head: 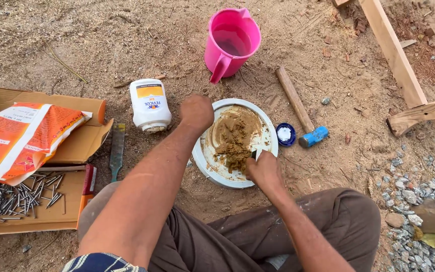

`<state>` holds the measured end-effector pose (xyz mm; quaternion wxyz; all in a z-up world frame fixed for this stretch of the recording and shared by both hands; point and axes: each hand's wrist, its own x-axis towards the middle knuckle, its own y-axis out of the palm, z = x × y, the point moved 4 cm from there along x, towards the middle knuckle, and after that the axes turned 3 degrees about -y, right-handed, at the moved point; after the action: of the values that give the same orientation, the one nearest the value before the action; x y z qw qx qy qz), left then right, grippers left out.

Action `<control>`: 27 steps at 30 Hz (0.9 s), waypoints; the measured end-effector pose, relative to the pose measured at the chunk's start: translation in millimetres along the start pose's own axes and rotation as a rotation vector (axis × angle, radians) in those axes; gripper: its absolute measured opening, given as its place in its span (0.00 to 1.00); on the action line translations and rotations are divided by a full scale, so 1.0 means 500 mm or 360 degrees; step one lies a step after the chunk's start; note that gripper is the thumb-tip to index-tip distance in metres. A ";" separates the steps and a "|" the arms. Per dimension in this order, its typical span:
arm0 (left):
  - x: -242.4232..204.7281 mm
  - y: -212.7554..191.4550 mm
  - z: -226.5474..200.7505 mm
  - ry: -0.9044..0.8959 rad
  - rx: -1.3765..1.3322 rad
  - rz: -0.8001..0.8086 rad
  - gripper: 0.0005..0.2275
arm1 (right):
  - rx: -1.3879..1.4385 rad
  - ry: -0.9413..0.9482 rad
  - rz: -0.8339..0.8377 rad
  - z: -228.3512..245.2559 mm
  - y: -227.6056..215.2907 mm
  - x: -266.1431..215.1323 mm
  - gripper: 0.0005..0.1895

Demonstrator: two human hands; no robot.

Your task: Mixing wood dust and adhesive on a plate to create wood filler.

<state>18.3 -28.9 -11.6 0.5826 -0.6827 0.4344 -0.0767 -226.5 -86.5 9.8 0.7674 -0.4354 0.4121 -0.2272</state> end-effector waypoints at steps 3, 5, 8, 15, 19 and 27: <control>0.014 0.014 0.005 0.0008 -0.0030 -0.0059 0.13 | 0.0484 0.0161 -0.0051 0.046 -0.001 0.003 0.13; 0.023 0.027 0.009 0.0015 -0.0047 -0.0120 0.13 | 0.0773 0.0176 -0.0113 0.064 -0.003 0.021 0.11; 0.030 0.033 0.013 0.0026 -0.0114 -0.0141 0.13 | 0.1214 0.0260 -0.0245 0.045 -0.009 0.075 0.09; 0.015 0.019 0.007 0.0010 -0.0136 -0.0024 0.12 | 0.1106 -0.0072 -0.0175 0.036 -0.066 0.083 0.15; 0.022 0.024 0.007 0.0078 -0.0086 -0.0146 0.11 | 0.0238 -0.0365 -0.0260 0.089 -0.051 0.062 0.15; 0.014 0.023 0.007 0.0051 -0.0083 -0.0120 0.12 | -0.1238 -0.1386 -0.0601 0.049 0.027 0.016 0.27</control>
<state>18.9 -30.7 -25.7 0.5543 -0.7121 0.4196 -0.0981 -201.8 -73.3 1.8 0.5967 -0.8019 0.0293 0.0064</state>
